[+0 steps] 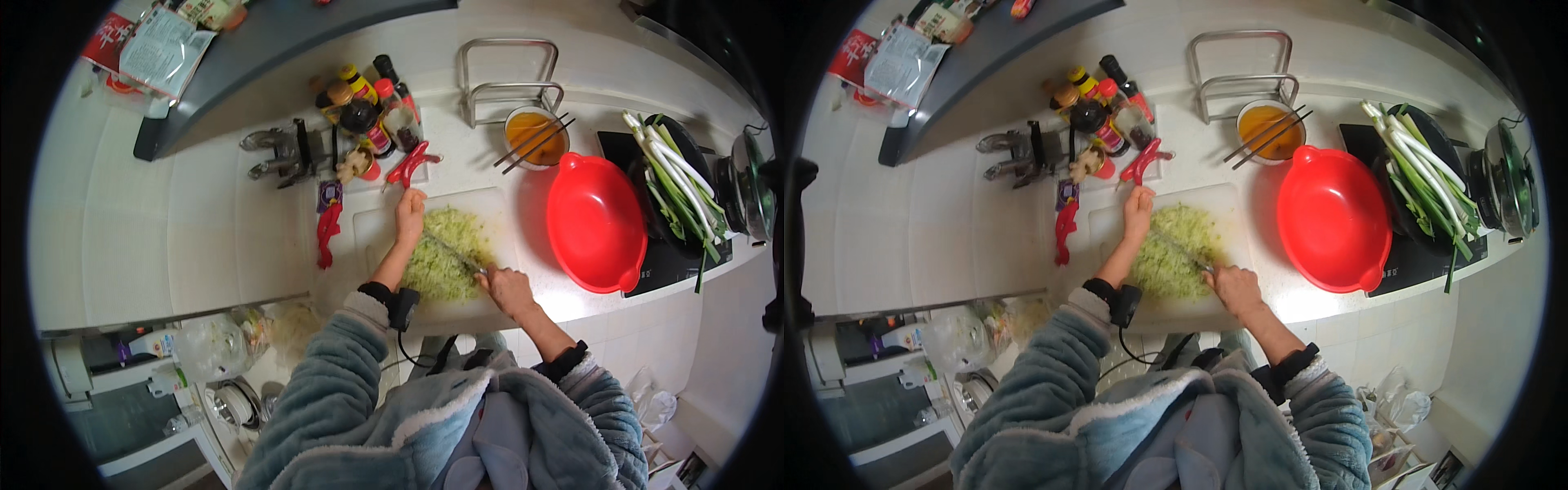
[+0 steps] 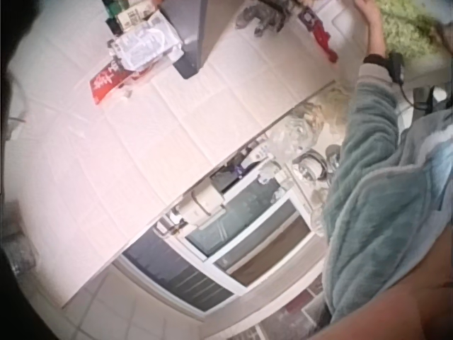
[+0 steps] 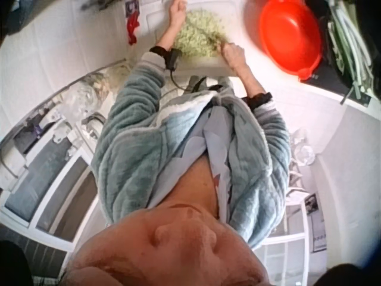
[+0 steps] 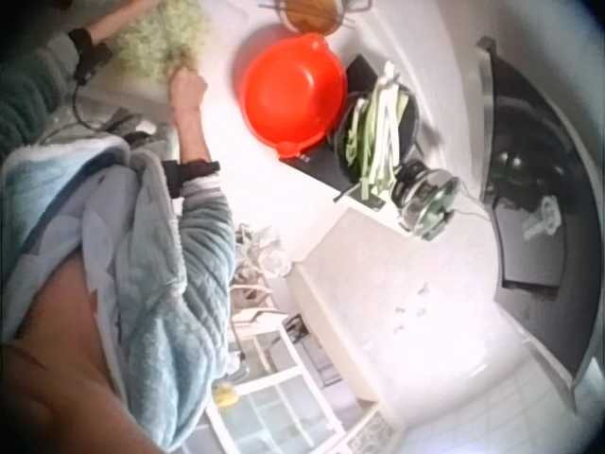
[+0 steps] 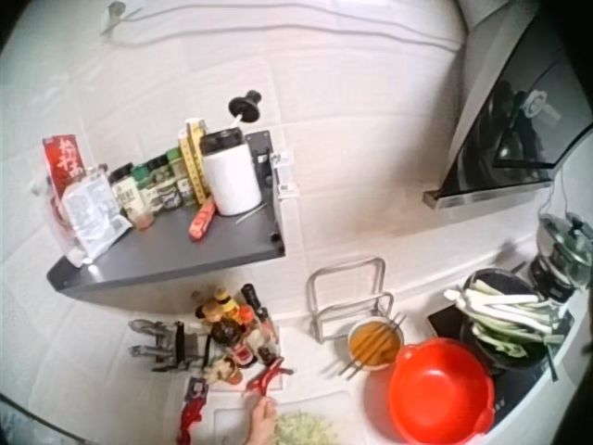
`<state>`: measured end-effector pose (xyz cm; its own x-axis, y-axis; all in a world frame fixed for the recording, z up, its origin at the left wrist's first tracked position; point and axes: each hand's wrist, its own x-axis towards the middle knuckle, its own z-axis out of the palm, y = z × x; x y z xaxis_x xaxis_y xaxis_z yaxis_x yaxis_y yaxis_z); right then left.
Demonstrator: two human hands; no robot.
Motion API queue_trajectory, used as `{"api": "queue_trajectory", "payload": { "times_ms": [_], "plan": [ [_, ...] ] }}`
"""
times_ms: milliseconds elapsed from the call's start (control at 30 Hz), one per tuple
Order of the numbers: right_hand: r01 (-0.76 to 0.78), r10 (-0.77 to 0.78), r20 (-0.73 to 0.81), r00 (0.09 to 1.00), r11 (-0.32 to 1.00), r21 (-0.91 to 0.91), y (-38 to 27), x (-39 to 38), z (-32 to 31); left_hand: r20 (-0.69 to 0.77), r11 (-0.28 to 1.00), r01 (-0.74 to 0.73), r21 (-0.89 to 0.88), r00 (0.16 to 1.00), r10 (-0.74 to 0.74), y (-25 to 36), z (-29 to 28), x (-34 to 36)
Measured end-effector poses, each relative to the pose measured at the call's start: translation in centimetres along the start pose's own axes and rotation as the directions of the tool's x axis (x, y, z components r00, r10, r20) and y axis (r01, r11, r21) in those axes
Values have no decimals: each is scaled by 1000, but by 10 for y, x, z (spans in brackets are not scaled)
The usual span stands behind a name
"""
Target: The person finely chops a pile of green vegetables on a white cutting board using a cleaver. After chopping, they transfer the chopped vegetables into a red bowl using the cleaver and chopsticks.
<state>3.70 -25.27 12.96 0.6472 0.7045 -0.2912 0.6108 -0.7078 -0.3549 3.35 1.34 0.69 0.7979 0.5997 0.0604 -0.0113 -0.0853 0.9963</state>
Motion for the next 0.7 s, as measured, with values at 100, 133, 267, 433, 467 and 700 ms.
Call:
{"api": "queue_trajectory", "payload": {
  "times_ms": [100, 133, 267, 433, 467, 700],
  "plan": [
    [41, -41, 4, 999, 998, -43, 2, -1, -6, -98, 982, 54, -181, 993, -73, 10, -12, -12],
    [71, -69, 45, 997, 997, -25, 2, -1, -6, -127, 984, 124, -129, 982, -140, 12, -15, -20],
    [145, -142, 46, 989, 987, -64, 8, 9, -3, -137, 978, 114, -174, 981, -138, 13, -20, -35],
    [145, -140, 60, 988, 986, -84, 15, 2, 5, -237, 989, 72, -131, 966, -102, 12, -21, -51],
    [142, -137, 66, 988, 986, -84, 13, 1, 6, -190, 992, 105, -68, 975, -116, 13, -22, -53],
    [64, -64, -13, 998, 998, -12, -1, -7, -10, -99, 999, -38, -23, 994, 35, 34, -9, -10]
  ]
}}
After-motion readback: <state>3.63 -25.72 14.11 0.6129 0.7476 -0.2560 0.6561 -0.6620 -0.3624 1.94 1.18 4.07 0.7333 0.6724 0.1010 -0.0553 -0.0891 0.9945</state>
